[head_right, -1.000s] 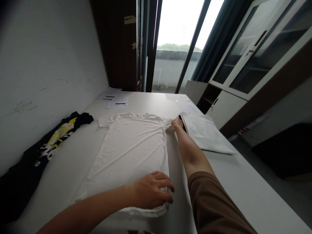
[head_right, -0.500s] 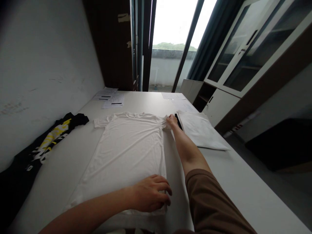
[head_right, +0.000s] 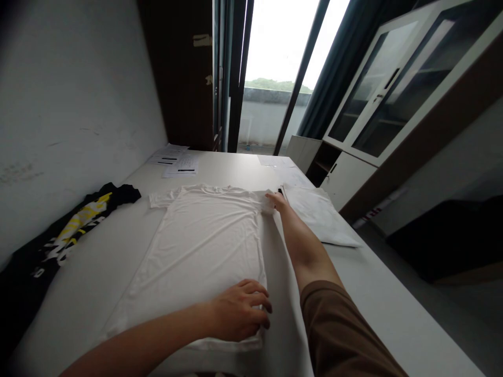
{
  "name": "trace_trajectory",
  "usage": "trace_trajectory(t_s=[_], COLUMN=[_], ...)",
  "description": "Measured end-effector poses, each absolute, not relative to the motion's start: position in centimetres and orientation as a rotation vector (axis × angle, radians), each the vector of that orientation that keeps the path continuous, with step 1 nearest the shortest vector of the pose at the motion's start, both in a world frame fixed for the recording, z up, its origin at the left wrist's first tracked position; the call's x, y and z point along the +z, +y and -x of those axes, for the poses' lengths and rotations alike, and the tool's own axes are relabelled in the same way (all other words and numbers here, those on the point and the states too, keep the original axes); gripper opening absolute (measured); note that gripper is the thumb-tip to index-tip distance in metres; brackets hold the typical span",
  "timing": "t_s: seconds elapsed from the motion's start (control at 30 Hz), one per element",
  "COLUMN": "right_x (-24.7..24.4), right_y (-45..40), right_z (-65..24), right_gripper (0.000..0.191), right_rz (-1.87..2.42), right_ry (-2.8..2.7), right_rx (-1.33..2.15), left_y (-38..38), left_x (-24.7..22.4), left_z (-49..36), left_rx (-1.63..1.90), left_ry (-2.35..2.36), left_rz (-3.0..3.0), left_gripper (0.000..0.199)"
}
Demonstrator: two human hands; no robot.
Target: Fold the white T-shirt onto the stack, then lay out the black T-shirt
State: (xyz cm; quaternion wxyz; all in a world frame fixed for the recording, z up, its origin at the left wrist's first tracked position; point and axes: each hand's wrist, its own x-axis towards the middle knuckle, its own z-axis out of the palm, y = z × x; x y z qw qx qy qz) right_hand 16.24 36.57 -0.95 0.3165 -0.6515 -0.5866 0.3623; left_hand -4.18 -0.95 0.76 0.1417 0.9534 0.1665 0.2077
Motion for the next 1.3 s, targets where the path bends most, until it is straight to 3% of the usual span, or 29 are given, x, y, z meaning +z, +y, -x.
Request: trace_trajectory(t_s=[0.33, 0.57, 0.8, 0.97, 1.17, 1.3], right_x=[0.0, 2.1, 0.9, 0.3, 0.1, 0.6], right_y=[36.8, 39.1, 39.9, 40.6, 40.7, 40.1], right_z=[-13.7, -12.5, -10.0, -7.7, -4.2, -0.9], right_gripper=[0.014, 0.016, 0.018, 0.026, 0.048, 0.051], right_rz=[1.592, 1.404, 1.334, 1.284, 1.237, 1.239], right_ry=[-1.316, -1.145, -1.084, -1.071, -1.124, -1.283], right_rx=[1.043, 1.116, 1.198, 1.218, 1.206, 1.122], left_y=[-2.0, -1.6, -1.1, -1.0, -2.1, -3.0], left_x=[0.4, 2.9, 5.6, 6.4, 5.1, 4.2], left_z=[5.3, 6.2, 7.2, 8.7, 12.0, 13.7], left_rx=[0.552, 0.509, 0.531, 0.479, 0.353, 0.304], left_ry=[0.451, 0.476, 0.551, 0.624, 0.725, 0.816], left_rz=[-2.79, -2.797, -2.751, -2.729, -2.75, -2.738], left_gripper=[0.017, 0.017, 0.02, 0.018, 0.013, 0.01])
